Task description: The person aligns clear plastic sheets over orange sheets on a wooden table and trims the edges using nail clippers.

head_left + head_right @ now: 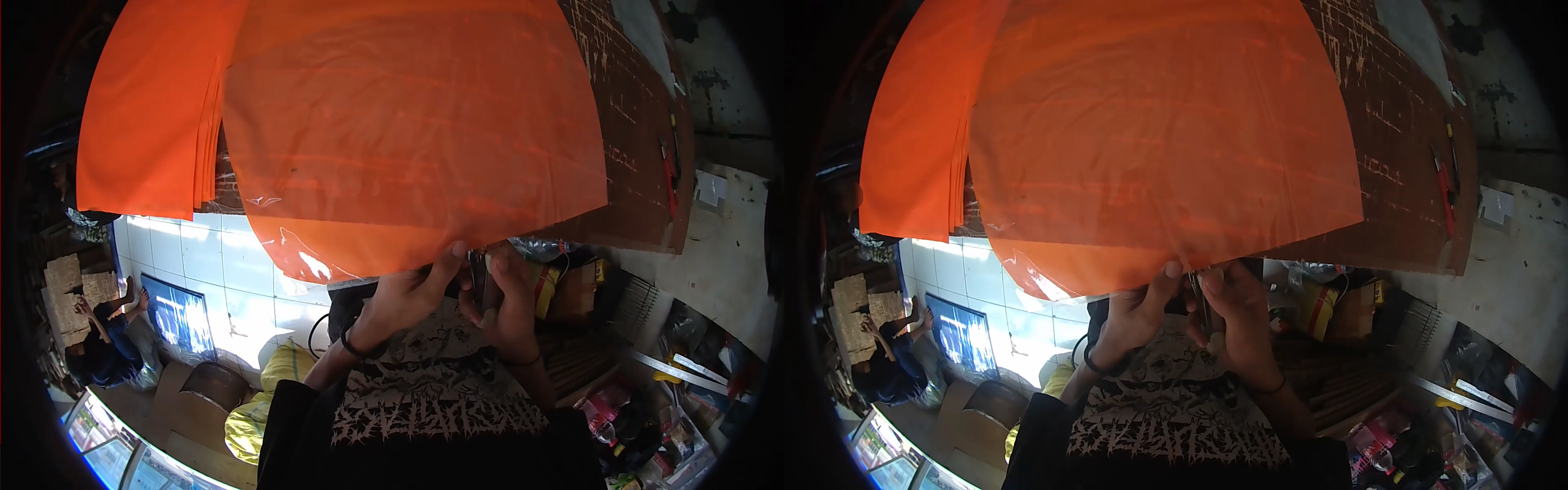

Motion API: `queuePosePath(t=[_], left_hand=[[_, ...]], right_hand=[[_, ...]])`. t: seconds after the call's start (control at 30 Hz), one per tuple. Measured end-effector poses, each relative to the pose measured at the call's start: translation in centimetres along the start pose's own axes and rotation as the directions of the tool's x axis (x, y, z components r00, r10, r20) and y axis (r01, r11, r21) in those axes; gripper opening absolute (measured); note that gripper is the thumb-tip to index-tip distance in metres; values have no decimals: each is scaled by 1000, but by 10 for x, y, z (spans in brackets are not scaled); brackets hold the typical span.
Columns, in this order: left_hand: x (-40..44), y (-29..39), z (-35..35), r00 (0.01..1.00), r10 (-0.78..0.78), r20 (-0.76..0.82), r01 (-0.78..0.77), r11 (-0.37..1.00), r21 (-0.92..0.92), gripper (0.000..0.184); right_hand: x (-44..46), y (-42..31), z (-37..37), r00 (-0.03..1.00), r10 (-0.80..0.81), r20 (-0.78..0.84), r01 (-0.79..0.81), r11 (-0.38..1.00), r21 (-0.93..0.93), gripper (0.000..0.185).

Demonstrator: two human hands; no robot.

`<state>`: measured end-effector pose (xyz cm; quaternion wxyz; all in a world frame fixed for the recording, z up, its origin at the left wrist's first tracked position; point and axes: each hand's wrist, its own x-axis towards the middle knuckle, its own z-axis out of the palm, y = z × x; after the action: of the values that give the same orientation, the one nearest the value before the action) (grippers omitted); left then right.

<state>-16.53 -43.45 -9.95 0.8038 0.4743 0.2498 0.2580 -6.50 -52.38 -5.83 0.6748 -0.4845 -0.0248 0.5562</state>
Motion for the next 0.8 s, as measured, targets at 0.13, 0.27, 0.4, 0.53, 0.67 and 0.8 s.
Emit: queuePosePath(t=[0.13, 0.27, 0.4, 0.53, 0.67, 0.8], left_hand=[[1, -2, -1, 999, 6, 33, -6, 1000, -6, 18], [1, 2, 0, 999, -8, 31, 9, 999, -36, 17], [2, 2, 1, 999, -1, 35, 3, 999, -42, 17], [-1, -2, -3, 998, -30, 60, 30, 1000, 2, 14], [-1, -2, -3, 997, -44, 61, 45, 999, -24, 14], [1, -1, -1, 999, 14, 46, -14, 1000, 17, 14]], right_hand=[[0, 3, -1, 1000, -18, -6, 18, 1000, 6, 32], [1, 5, -1, 1000, -26, -14, 26, 999, 22, 31], [1, 6, -1, 999, -47, -11, 47, 999, 14, 29], [2, 5, 0, 998, -52, -26, 52, 999, -8, 28], [2, 2, 8, 990, -58, -130, 26, 971, -236, 23], [2, 4, 3, 997, -48, -57, 46, 998, -31, 25]])
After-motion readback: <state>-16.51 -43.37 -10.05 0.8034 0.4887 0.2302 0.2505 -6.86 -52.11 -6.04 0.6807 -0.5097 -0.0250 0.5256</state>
